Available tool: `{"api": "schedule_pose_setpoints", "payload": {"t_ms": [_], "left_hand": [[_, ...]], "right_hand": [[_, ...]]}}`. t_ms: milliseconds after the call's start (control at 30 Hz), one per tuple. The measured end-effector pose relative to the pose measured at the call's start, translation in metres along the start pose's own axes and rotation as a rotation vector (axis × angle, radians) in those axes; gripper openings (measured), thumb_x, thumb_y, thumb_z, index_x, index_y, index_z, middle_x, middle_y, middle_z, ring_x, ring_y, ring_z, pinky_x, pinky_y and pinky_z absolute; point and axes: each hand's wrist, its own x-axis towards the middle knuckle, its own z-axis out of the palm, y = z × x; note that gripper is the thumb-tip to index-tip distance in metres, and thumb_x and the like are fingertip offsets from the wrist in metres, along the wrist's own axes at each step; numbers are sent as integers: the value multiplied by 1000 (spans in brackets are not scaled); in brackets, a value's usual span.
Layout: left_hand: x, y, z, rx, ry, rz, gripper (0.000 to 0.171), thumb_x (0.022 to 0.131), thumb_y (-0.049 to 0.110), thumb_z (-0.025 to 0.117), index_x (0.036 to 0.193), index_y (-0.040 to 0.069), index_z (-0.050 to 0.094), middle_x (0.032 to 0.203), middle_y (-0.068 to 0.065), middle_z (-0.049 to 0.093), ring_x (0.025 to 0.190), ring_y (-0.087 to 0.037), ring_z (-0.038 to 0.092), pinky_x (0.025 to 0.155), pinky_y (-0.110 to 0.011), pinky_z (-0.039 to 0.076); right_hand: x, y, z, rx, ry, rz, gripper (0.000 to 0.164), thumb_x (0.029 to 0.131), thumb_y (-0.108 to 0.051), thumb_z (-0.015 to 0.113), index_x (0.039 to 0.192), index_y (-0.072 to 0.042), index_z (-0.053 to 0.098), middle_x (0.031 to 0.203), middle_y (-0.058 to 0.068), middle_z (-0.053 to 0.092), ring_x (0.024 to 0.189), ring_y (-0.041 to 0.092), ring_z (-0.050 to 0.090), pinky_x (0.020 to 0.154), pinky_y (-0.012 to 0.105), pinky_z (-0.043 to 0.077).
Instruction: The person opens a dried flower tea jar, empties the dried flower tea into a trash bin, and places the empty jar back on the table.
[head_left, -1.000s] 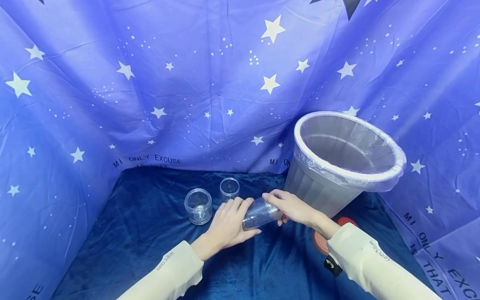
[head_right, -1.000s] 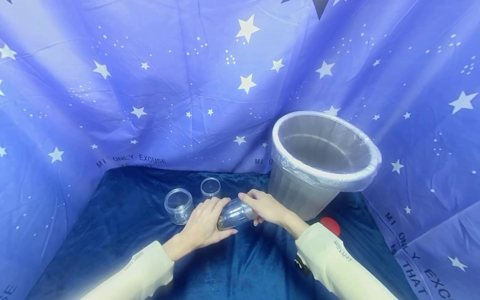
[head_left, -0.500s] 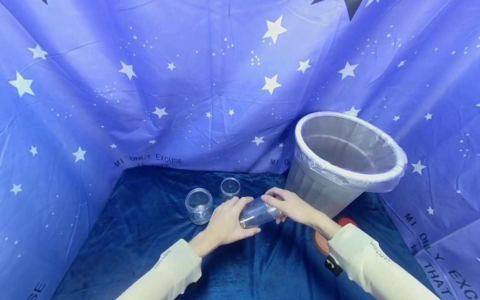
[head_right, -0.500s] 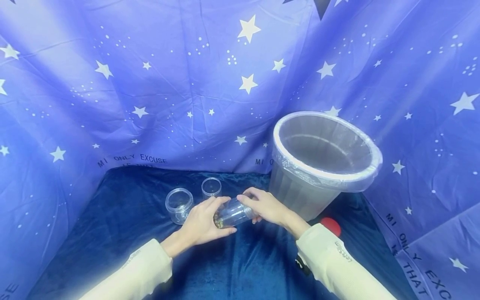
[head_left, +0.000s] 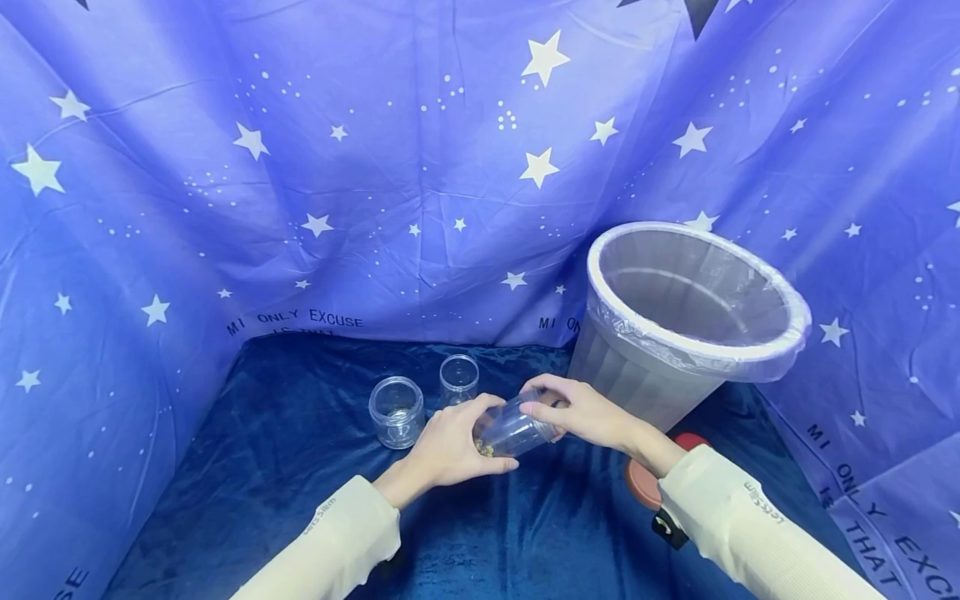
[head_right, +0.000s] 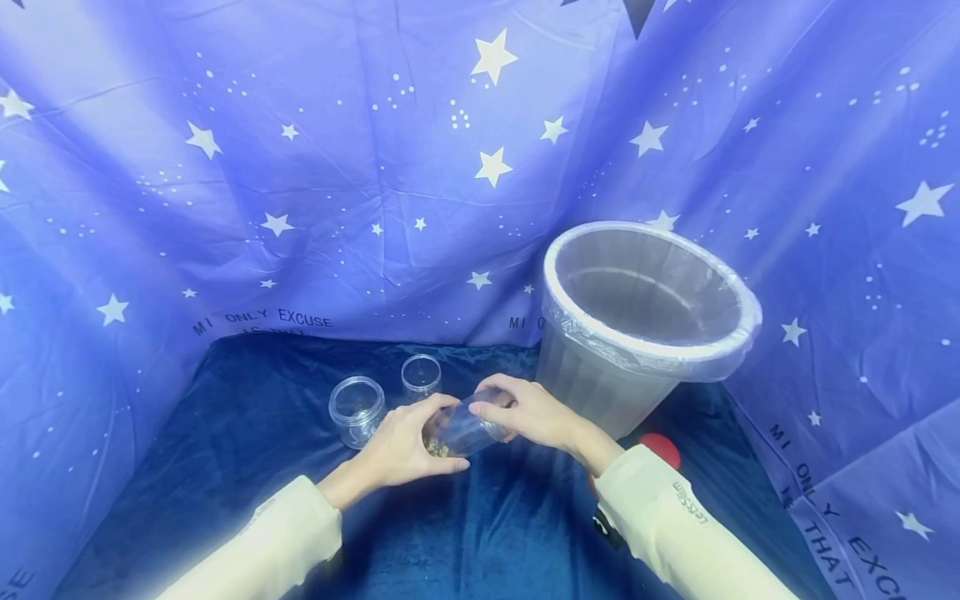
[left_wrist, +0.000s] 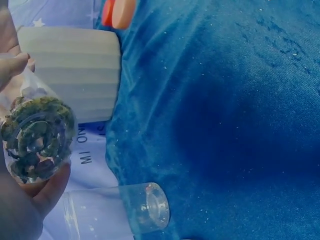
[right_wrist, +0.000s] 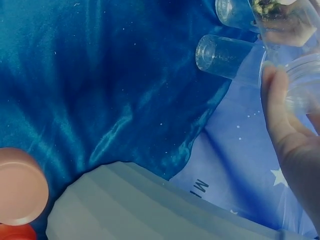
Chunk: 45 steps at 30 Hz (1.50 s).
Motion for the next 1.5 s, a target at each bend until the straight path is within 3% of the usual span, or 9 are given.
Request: {"api": "schedule_pose_setpoints", "payload": {"t_ms": [233,400,633,767,967,1033,1233,1367,1500], "left_hand": [[3,-8,-7,-216,-143,-76,72,72,52,82,133,30,52,103,6,72,80,-3,67,72,-24,52],[3,-12,-10,-362,-224,-128,70,75,44,83,135,29,50,102,3,72,63,-5,67,62,-25,55],[4,-13,-9,-364,-249,-112,72,76,43,82,138,25,49,106,2,70,84,-5,66,73,-25,54],[4,-14,-9,-405,-284,-120,72,77,42,82,138,24,49,107,3,70,89,-7,65,78,-26,53],[2,-18,-9,-707,-461,-151,60,84,29,76,136,17,49,112,-8,69,95,-14,69,84,-29,55],[2,-18,-9,-768,-489,-159,57,85,26,75,135,15,49,112,-12,69,98,-17,70,85,-30,56],[2,-16,-7,-640,-392,-133,58,85,30,76,135,19,50,113,-9,69,96,-13,69,82,-28,56],[1,-13,-6,-525,-336,-124,64,84,35,77,138,18,49,112,-2,69,93,-10,67,79,-26,54],[0,-7,-4,-444,-244,-103,71,80,40,79,139,16,48,113,1,69,93,-11,67,75,-26,55]], "right_hand": [[0,-2,0,-70,-5,-57,38,95,-36,63,128,-18,58,110,7,66,79,15,64,72,32,54],[0,-4,1,-86,-14,-77,41,94,-36,65,131,-19,56,116,11,65,82,14,67,74,30,54],[-2,-4,1,-72,-30,-77,42,93,-34,66,131,-18,56,117,13,64,86,14,69,75,28,55],[-3,-4,0,-34,-72,-99,44,94,-31,67,133,-16,54,118,15,63,93,18,71,78,28,57],[-3,-6,-5,29,-181,-119,47,92,-24,70,135,-13,53,123,16,59,101,24,68,82,29,57],[-3,-7,-6,36,-207,-127,50,91,-22,70,136,-11,51,126,17,57,105,25,66,86,30,56],[-1,-6,-7,41,-180,-101,56,93,-25,68,141,-6,45,128,21,55,113,29,59,89,33,55],[-1,-7,-4,-29,-97,-2,53,96,-40,61,139,-13,50,128,13,59,114,23,59,90,34,53],[1,-9,-5,-21,-45,118,51,99,-50,50,136,-15,52,127,9,61,110,21,60,87,35,54]]}}
